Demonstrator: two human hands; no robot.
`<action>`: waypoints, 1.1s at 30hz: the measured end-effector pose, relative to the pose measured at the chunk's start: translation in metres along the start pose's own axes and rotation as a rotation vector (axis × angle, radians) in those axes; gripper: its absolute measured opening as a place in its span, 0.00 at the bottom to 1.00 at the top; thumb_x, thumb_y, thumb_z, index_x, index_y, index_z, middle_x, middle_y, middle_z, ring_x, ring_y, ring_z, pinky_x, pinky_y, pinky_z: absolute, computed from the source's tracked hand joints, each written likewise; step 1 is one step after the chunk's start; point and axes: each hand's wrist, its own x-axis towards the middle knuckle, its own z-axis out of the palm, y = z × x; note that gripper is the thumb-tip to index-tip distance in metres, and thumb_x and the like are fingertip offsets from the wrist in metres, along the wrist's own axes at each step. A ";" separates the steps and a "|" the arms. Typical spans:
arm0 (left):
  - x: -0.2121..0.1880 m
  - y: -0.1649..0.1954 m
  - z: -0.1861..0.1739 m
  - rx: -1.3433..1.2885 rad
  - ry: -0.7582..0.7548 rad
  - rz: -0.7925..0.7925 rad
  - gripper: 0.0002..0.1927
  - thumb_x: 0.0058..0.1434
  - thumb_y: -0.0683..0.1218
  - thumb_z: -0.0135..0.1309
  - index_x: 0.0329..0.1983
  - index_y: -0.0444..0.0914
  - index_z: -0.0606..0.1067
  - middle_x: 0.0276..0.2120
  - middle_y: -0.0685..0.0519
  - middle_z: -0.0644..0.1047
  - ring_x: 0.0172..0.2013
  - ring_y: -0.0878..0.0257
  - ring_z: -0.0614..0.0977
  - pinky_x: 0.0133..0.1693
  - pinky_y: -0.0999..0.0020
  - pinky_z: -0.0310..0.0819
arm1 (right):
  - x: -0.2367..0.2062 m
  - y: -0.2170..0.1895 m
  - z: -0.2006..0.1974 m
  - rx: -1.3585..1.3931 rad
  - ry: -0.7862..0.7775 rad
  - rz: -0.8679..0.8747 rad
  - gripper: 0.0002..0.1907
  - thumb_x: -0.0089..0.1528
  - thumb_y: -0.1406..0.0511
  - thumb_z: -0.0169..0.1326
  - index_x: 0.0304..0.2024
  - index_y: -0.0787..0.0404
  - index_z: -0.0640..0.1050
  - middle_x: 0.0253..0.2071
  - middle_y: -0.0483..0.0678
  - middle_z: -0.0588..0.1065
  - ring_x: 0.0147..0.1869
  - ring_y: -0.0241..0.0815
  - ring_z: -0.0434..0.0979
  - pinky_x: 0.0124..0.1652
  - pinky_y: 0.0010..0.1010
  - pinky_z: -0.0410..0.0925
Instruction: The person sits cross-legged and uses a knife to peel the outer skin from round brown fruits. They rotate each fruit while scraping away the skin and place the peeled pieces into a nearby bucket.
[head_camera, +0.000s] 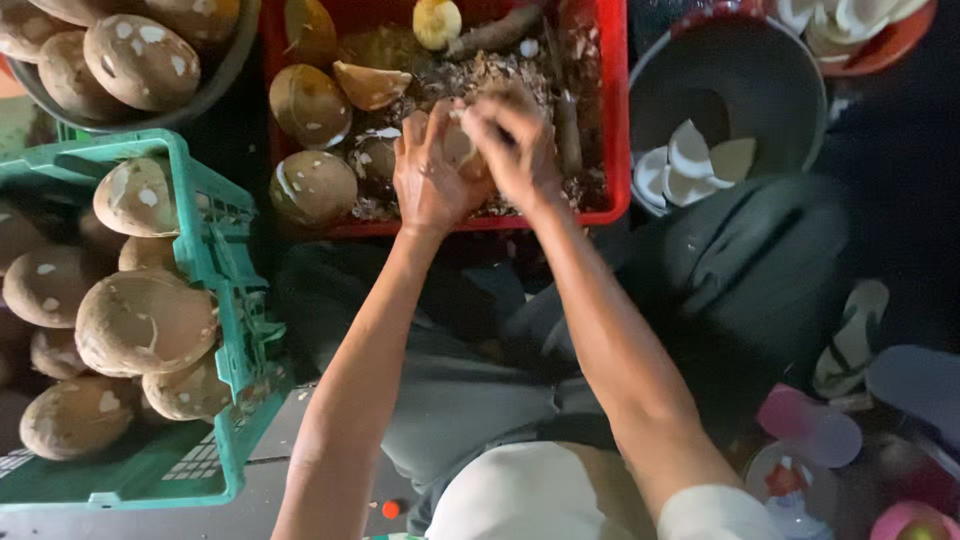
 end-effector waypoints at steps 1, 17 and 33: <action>0.001 0.000 -0.001 0.004 -0.024 -0.064 0.40 0.50 0.52 0.63 0.68 0.40 0.67 0.57 0.38 0.70 0.55 0.35 0.74 0.52 0.45 0.73 | -0.002 -0.001 0.000 -0.008 -0.038 0.039 0.14 0.70 0.56 0.55 0.40 0.60 0.82 0.45 0.49 0.78 0.48 0.42 0.79 0.49 0.33 0.73; 0.000 0.013 -0.001 -0.047 -0.005 -0.152 0.49 0.42 0.53 0.70 0.68 0.38 0.62 0.55 0.35 0.67 0.52 0.32 0.72 0.47 0.41 0.74 | -0.020 0.010 0.009 0.388 0.153 0.216 0.09 0.70 0.63 0.58 0.47 0.62 0.82 0.45 0.48 0.78 0.48 0.38 0.75 0.47 0.33 0.71; 0.002 -0.018 -0.014 -0.352 -0.104 0.093 0.51 0.42 0.55 0.75 0.68 0.39 0.65 0.60 0.43 0.69 0.61 0.44 0.74 0.61 0.53 0.72 | -0.011 -0.009 -0.007 -0.034 -0.044 0.224 0.13 0.69 0.59 0.56 0.47 0.61 0.84 0.37 0.50 0.81 0.41 0.43 0.79 0.42 0.34 0.71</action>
